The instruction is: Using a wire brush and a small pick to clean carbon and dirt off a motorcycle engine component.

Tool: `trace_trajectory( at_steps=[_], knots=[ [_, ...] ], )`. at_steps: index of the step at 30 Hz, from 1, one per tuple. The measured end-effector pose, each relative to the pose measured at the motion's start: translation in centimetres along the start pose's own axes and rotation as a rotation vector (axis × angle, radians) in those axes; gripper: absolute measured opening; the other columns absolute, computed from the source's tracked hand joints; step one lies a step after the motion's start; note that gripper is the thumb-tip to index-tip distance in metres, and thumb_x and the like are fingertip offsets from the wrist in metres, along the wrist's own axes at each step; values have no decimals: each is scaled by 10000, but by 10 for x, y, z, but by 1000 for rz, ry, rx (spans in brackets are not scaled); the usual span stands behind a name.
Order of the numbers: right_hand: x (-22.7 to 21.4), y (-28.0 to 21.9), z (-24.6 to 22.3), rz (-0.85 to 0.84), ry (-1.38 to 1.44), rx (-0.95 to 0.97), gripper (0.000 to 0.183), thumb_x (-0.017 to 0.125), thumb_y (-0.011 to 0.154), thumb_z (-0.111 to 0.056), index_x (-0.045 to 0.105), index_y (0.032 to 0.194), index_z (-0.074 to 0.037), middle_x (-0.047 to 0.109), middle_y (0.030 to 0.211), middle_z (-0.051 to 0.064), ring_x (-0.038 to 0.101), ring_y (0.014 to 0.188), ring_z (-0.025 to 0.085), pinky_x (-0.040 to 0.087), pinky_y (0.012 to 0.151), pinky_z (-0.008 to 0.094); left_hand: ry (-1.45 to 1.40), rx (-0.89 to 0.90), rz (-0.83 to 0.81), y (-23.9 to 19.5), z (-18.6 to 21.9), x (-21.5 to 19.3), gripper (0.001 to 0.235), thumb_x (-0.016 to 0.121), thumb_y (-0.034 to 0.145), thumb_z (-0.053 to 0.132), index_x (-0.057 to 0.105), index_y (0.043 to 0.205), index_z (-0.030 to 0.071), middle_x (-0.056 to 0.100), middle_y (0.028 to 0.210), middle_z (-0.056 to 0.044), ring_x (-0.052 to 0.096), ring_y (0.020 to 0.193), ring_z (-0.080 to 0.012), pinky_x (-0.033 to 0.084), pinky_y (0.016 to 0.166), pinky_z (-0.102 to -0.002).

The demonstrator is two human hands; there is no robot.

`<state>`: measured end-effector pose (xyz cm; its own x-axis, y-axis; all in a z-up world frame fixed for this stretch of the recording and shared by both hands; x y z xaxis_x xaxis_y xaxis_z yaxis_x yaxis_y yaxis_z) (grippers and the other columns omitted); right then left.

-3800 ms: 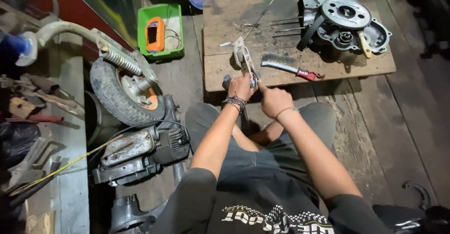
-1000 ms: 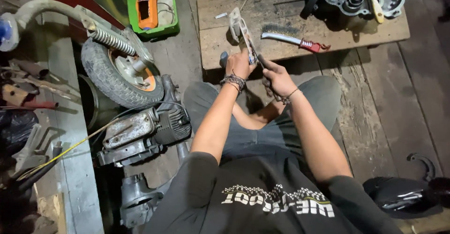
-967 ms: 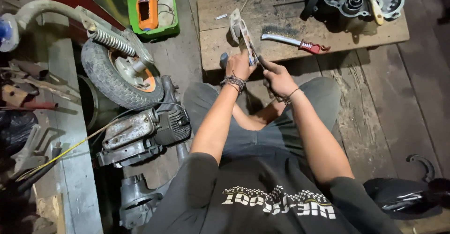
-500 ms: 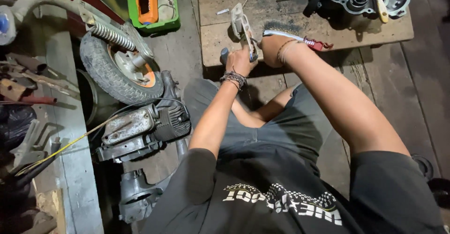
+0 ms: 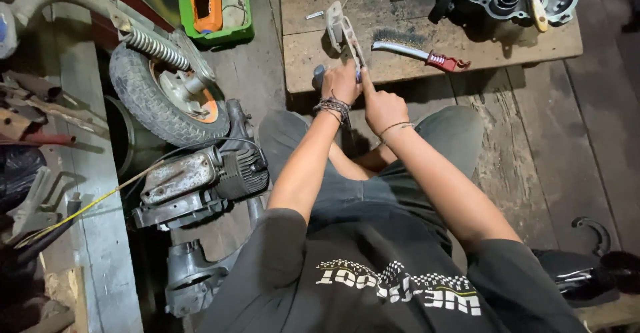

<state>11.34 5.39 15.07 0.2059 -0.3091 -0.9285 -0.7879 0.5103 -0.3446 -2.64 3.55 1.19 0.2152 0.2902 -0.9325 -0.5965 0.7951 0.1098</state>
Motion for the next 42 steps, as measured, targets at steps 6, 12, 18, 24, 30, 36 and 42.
trace_trajectory(
  at_steps=[6, 12, 18, 24, 30, 36, 42],
  knots=[
    [1, 23, 30, -135, -10, 18, 659, 451, 961, -193, 380, 1608, -304, 763, 1026, 231, 743, 991, 454, 602, 813, 581, -28, 50, -130, -8, -10, 0, 462, 808, 767, 344, 552, 1066, 102, 754, 899, -161, 742, 988, -366, 511, 994, -481],
    [-89, 27, 14, -359, 20, -53, 515, 487, 939, -194, 626, 1435, -213, 746, 1184, 225, 691, 1153, 443, 549, 958, 593, -14, 67, -160, -13, -6, -6, 498, 813, 777, 278, 543, 1137, 65, 749, 906, -153, 749, 962, -344, 517, 997, -477],
    [-70, 77, 7, -469, -48, -124, 475, 463, 781, 80, 764, 1141, 8, 701, 738, 149, 495, 534, 276, 441, 512, 401, -61, 136, 46, -18, 4, -34, 469, 884, 701, 247, 615, 1026, 42, 720, 738, -132, 695, 660, -343, 557, 711, -419],
    [-12, 65, 20, -190, -164, -38, 284, 611, 919, -252, 781, 1109, -127, 777, 1002, 140, 743, 1045, 371, 597, 803, 546, 60, 57, -138, -5, 0, 12, 581, 843, 775, 364, 509, 1175, 106, 763, 970, -132, 743, 1009, -333, 485, 1044, -481],
    [17, 32, 15, -43, -6, 40, 706, 438, 967, -159, 250, 1644, -228, 750, 1001, 228, 749, 925, 447, 608, 769, 604, -15, -29, -87, -4, 14, -15, 425, 733, 854, 341, 561, 1153, 93, 766, 941, -155, 750, 979, -361, 455, 1073, -526],
    [11, 9, 18, 95, 330, 19, 664, 437, 1007, -117, 237, 1636, -193, 721, 977, 340, 701, 966, 562, 569, 818, 646, 1, -45, -82, -17, 6, -8, 401, 758, 799, 375, 566, 1078, 159, 765, 892, -118, 765, 945, -338, 543, 973, -482],
    [29, -15, 45, 245, 747, 37, 599, 445, 1042, -102, 396, 1621, -248, 693, 1145, 347, 654, 1058, 547, 530, 865, 652, -29, -38, -60, -21, -5, 11, 485, 814, 753, 497, 589, 1027, 166, 762, 868, -121, 771, 896, -345, 577, 893, -486]
  ],
)
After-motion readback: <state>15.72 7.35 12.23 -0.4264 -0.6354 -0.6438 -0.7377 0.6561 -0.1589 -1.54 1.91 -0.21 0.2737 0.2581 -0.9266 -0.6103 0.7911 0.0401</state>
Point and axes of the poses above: each hand's wrist, its own y-axis towards the middle knuckle, its own x-axis out of the palm, z = x × y, the point moved 4 cm from there along y, towards the middle knuckle
